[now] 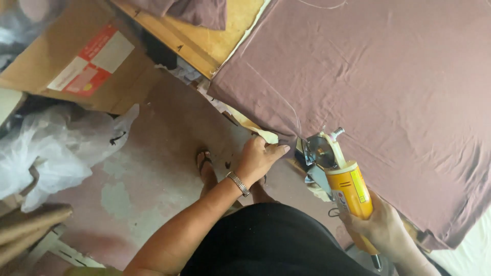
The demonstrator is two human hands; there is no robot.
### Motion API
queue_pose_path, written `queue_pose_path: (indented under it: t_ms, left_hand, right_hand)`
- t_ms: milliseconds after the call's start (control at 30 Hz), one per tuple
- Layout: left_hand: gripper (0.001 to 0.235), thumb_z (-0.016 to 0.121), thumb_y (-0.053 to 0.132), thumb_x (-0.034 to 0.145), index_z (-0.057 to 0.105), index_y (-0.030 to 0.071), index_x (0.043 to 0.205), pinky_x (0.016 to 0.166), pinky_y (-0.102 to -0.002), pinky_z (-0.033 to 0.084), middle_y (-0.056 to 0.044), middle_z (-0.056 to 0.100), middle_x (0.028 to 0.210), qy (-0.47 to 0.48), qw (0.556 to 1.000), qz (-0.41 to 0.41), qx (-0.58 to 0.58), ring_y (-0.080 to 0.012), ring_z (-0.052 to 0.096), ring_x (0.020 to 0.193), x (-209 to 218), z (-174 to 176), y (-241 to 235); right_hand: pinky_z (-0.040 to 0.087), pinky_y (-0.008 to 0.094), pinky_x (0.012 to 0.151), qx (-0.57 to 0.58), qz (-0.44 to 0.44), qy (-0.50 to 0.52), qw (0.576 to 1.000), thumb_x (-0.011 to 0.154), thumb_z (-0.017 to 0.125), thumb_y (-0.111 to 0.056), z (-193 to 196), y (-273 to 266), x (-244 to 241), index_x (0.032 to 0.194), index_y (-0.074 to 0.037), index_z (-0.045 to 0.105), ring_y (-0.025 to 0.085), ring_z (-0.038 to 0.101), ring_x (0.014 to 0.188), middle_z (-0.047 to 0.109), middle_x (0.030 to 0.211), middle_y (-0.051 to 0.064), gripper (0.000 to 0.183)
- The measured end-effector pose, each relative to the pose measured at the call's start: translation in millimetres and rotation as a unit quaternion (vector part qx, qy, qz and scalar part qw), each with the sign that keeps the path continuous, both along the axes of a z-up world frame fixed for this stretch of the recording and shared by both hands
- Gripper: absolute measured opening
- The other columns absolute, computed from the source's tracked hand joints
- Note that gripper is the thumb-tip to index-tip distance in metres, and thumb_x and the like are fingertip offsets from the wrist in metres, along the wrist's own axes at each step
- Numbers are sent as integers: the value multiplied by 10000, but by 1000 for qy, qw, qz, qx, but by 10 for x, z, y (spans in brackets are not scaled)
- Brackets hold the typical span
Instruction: Using an electric rotary cutter to cut out garment patterns from brown fabric on a large cutting table.
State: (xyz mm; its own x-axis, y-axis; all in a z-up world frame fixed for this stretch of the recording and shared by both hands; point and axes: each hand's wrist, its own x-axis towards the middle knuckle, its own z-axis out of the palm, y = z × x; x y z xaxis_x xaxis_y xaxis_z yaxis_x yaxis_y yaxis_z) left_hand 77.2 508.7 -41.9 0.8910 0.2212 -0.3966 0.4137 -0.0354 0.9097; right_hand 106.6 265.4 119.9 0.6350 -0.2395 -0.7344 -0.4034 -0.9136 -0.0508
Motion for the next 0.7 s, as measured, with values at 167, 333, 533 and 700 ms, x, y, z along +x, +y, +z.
queue_pose_path:
  t_ms: [167, 333, 533, 700]
  left_hand:
    - [448, 821, 361, 825, 604, 88, 545, 503, -376, 401, -36, 606, 521, -56, 995, -74, 44, -136, 572, 515, 132, -56, 180]
    - [657, 814, 364, 871, 301, 163, 512, 502, -382, 247, 53, 267, 516, -65, 988, -138, 31, -83, 277, 543, 168, -118, 279]
    - [512, 796, 350, 887, 470, 144, 550, 509, -366, 304, 24, 464, 508, -102, 978, -181, 16, -101, 380, 511, 214, -90, 376]
    - [427, 796, 349, 879, 599, 105, 589, 527, -383, 352, -9, 590, 549, -99, 977, -191, 6, -119, 470, 533, 258, -63, 417]
  right_hand:
    - [638, 444, 930, 45, -88, 4, 995, 775, 735, -308, -84, 281, -188, 1313, -120, 600, 282, 759, 1072, 749, 1228, 111, 586]
    - [610, 362, 736, -18, -117, -4, 993, 769, 745, -377, -20, 630, -363, 1185, -95, 646, 269, 749, 819, 773, 1026, 131, 512]
    - [633, 406, 872, -41, -166, 3, 985, 834, 752, -310, 27, 941, -391, 1292, -123, 588, 287, 746, 990, 736, 1156, 126, 521]
    - [623, 419, 918, -41, -181, -13, 983, 824, 755, -290, 25, 1043, -366, 1309, -137, 582, 274, 721, 1030, 721, 1166, 128, 538]
